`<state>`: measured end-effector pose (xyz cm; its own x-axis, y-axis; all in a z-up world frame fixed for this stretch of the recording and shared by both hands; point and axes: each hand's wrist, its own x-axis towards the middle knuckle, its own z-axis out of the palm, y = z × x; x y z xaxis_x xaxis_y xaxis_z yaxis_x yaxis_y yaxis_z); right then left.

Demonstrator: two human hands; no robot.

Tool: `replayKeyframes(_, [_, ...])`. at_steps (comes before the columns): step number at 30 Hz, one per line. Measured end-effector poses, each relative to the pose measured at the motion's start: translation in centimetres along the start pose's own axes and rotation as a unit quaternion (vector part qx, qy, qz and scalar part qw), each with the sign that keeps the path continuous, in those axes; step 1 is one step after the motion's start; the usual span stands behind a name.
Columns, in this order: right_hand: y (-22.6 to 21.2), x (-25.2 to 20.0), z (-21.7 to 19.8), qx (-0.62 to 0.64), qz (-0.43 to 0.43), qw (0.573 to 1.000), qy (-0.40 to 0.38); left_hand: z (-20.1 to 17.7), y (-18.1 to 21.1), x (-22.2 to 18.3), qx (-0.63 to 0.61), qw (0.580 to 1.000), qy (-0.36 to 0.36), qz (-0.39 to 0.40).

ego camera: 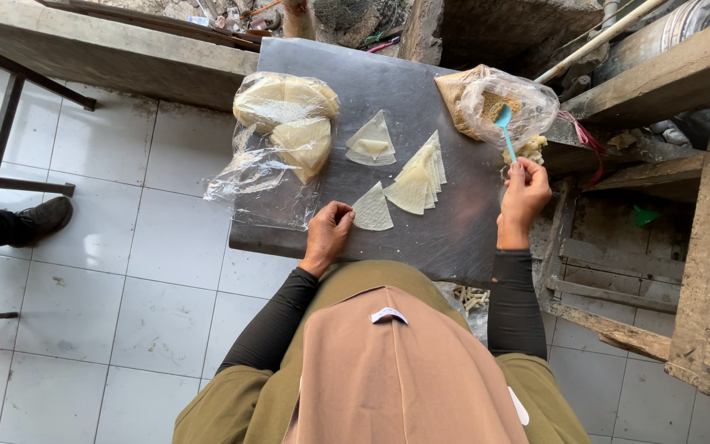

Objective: The person prepares multiple pieces of dough by first pressing them flat and then using a spoon to place a small amount of filling onto each piece before folding them into triangles.

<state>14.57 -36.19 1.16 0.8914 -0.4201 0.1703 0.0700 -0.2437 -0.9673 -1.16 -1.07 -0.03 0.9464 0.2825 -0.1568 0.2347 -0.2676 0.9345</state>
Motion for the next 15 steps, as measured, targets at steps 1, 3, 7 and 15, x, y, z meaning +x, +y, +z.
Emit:
replayKeyframes(1, [-0.4,-0.8,-0.3,-0.005,-0.002,1.000,-0.013,-0.1,0.0,0.0,0.006,1.000,-0.001,-0.002])
replayKeyframes(3, [-1.4,-2.9,-0.8,-0.014,-0.005,0.999,-0.039,-0.2,0.2,-0.1,0.018,1.000,-0.005,-0.004])
replayKeyframes(7, [-3.4,-7.9,-1.0,-0.072,0.002,0.987,-0.145,-0.1,0.6,-0.2,0.043,0.999,0.008,0.018])
replayKeyframes(15, [-6.1,-14.7,0.9,-0.134,-0.111,0.935,-0.308,-0.3,0.7,-0.4,0.081,0.995,0.024,0.055])
